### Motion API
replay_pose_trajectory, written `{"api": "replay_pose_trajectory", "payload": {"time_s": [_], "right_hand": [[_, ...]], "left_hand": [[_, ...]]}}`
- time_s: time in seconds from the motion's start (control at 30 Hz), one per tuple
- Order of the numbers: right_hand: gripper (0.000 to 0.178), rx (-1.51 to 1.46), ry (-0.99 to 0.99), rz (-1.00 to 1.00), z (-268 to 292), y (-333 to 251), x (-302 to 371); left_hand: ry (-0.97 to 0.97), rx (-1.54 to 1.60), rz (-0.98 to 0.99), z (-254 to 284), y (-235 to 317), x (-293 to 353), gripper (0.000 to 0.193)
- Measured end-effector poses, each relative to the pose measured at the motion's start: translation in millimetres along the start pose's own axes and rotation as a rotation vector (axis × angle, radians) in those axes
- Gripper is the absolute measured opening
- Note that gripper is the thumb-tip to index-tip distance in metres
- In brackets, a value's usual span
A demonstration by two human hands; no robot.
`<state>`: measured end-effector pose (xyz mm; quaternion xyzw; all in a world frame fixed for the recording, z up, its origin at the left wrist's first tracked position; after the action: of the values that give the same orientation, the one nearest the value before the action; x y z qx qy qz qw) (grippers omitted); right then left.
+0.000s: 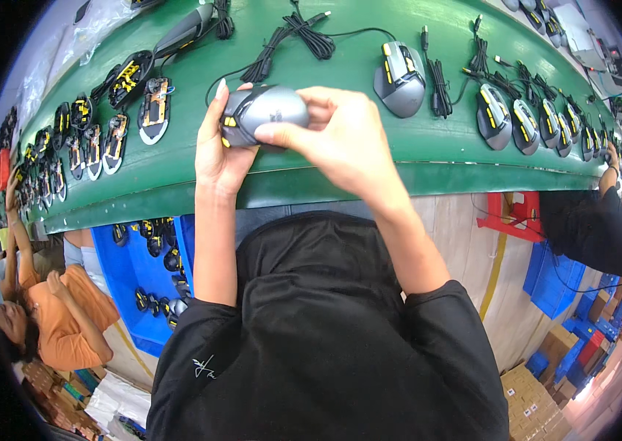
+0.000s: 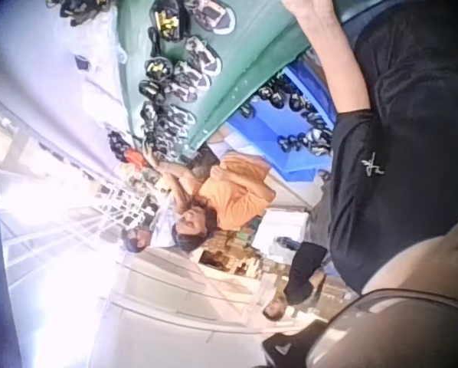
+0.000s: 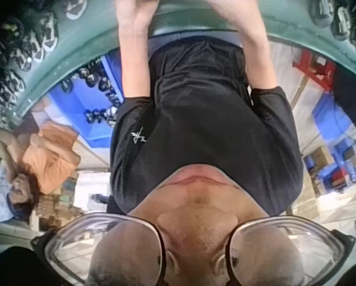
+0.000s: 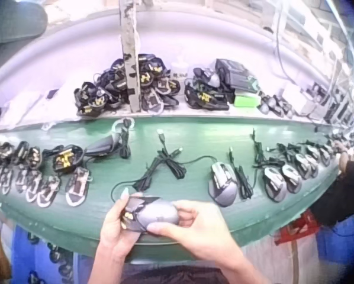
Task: The person assembles computer mice along a conveyor belt by fitting internal wiring and components onto mouse bases, pressing the top casings onto the bases by hand, and placing the assembled mice back on the belt.
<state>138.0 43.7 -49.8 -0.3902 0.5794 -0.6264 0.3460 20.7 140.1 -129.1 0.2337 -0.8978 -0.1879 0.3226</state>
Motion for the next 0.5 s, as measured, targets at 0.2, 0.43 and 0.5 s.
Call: {"api": "replay_pose_trajectory", "payload": {"time_s": [0.2,0.43,0.5], "right_hand": [[0.025,-0.527,0.311,0.173,43,-13,-34],[0.052,0.041,0.515,0.065,42,54,30],[0.063,0.63,0.494,-0.045,51,47,40]], "left_hand": [[-0.115,-0.09,-0.013,-19,12,12,0.061],[0.22,-0.695,-0.341,24,33,52,0.03],[0.352,-0.848,-0.483,38,47,62,0.023]]}}
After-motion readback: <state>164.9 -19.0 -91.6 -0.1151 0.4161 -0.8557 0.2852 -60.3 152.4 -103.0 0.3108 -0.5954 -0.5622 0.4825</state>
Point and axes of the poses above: each hand's wrist, its own x-axis away from the middle knuckle, its own z-axis out of the back of the hand, y = z × x, the point moved 8 cm from there along -x, towards the middle knuckle, and after that the axes turned 7 degrees about z, right-handed, at the moved point
